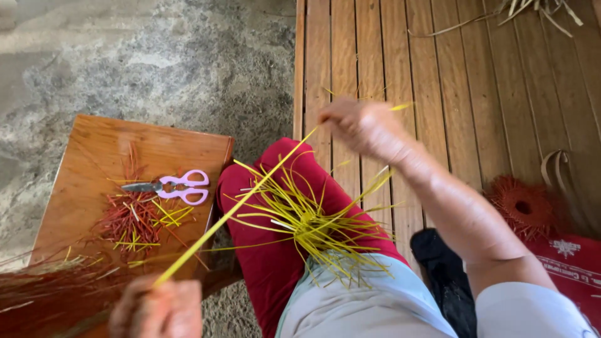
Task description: Weaving yellow and red fibers into a circular craft item
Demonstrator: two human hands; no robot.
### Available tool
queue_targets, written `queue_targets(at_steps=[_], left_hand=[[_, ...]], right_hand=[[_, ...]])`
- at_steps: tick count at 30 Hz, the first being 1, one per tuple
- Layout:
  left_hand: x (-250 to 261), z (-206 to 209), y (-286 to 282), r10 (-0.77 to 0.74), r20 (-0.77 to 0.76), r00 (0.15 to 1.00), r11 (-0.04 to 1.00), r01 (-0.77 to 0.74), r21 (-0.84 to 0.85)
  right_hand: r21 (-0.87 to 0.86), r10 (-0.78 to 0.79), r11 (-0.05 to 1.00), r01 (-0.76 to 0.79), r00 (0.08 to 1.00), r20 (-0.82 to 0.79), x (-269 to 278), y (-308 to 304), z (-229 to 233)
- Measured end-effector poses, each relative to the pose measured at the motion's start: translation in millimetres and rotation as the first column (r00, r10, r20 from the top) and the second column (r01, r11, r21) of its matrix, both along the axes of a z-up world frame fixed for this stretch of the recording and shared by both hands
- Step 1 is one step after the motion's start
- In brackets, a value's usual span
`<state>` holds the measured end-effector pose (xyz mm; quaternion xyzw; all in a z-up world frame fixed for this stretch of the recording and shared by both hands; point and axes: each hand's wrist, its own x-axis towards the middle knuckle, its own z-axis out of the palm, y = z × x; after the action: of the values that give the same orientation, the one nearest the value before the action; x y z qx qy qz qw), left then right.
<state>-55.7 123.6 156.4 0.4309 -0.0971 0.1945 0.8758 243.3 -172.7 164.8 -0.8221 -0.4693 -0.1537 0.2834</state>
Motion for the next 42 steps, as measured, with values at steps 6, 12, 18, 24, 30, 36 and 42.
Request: queue_targets(at_steps=[6,12,18,24,30,36,42], left_hand=[[-81,-65,109,0.153,-0.034,0.988,0.908,-0.154,-0.389],[-88,-96,164,0.263,-0.016,0.965,0.911,-0.254,-0.325],[5,-62,24,0.190,-0.084,0.978,0.958,-0.203,-0.201],[26,-73,-79,0.002,-0.573,0.820,0.919,0.224,0.324],[29,-90,-81,0.070,-0.713,0.698,0.928,0.216,0.303],[29,-114,-68,0.054,-0.792,0.608,0.955,0.199,0.218],[27,-113,-59,0.175,-0.827,0.535,0.914,0.224,0.338]], right_hand=[[-0.033,-0.265,0.961,0.275,0.946,0.190,56,-104,-20],[-0.005,-0.380,0.920,0.391,0.897,0.225,192,-389,-117],[-0.173,-0.155,0.978,0.118,0.963,-0.219,95,24,-179],[0.142,0.245,0.969,-0.200,0.791,-0.560,-64,1,26],[0.077,0.383,0.923,-0.378,0.877,-0.291,-138,38,-17],[-0.024,0.299,0.941,-0.337,0.863,-0.406,-121,29,-53],[-0.040,0.251,0.948,-0.316,0.819,-0.516,-118,30,-69]])
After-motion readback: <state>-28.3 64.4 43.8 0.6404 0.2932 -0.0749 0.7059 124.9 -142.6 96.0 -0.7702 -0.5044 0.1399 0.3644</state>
